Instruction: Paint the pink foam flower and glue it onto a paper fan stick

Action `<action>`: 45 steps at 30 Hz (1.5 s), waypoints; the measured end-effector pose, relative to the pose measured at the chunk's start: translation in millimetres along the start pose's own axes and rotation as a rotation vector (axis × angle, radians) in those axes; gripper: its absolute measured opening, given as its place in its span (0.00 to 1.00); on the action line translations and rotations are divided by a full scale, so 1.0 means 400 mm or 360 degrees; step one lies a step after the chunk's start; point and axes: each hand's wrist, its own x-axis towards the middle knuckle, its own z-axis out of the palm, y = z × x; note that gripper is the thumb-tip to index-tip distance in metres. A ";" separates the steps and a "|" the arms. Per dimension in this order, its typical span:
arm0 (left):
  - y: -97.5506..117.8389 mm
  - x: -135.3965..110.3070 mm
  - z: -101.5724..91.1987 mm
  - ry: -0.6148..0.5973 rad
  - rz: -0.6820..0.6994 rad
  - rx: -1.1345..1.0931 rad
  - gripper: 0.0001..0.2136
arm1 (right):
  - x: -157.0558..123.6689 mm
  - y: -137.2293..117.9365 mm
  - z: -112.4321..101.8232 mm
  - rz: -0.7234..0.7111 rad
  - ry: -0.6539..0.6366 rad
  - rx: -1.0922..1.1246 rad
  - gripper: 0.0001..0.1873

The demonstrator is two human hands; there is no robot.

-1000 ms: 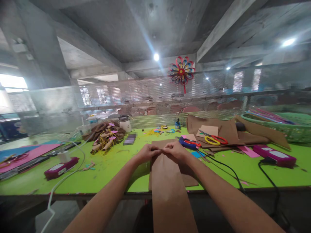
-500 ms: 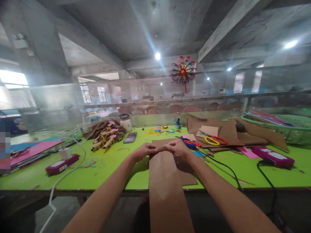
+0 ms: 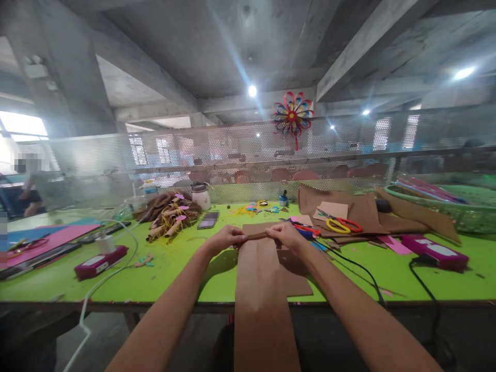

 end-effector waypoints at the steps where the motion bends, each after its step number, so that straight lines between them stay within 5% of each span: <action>1: 0.001 0.000 0.000 0.0002 0.0004 0.0006 0.22 | 0.000 0.001 0.000 0.0015 0.0002 0.0010 0.24; 21: -0.016 -0.001 -0.002 0.0139 -0.0008 -0.0218 0.19 | 0.009 0.029 -0.005 0.0212 0.0107 0.0493 0.19; 27: 0.001 0.001 0.018 0.0094 0.0058 -0.0709 0.19 | -0.006 -0.026 0.007 -0.0012 0.0018 0.0924 0.12; 31: 0.016 0.007 0.055 -0.0128 0.0010 -0.1014 0.17 | -0.022 -0.041 0.018 0.0016 -0.0262 0.0823 0.24; 34: 0.021 0.010 0.076 -0.0170 -0.0004 -0.1118 0.15 | -0.025 -0.039 0.021 -0.0036 -0.0348 0.0727 0.24; 45: 0.037 -0.001 0.099 -0.0229 -0.0219 -0.1078 0.18 | -0.014 -0.028 0.020 -0.0136 -0.0115 0.0354 0.19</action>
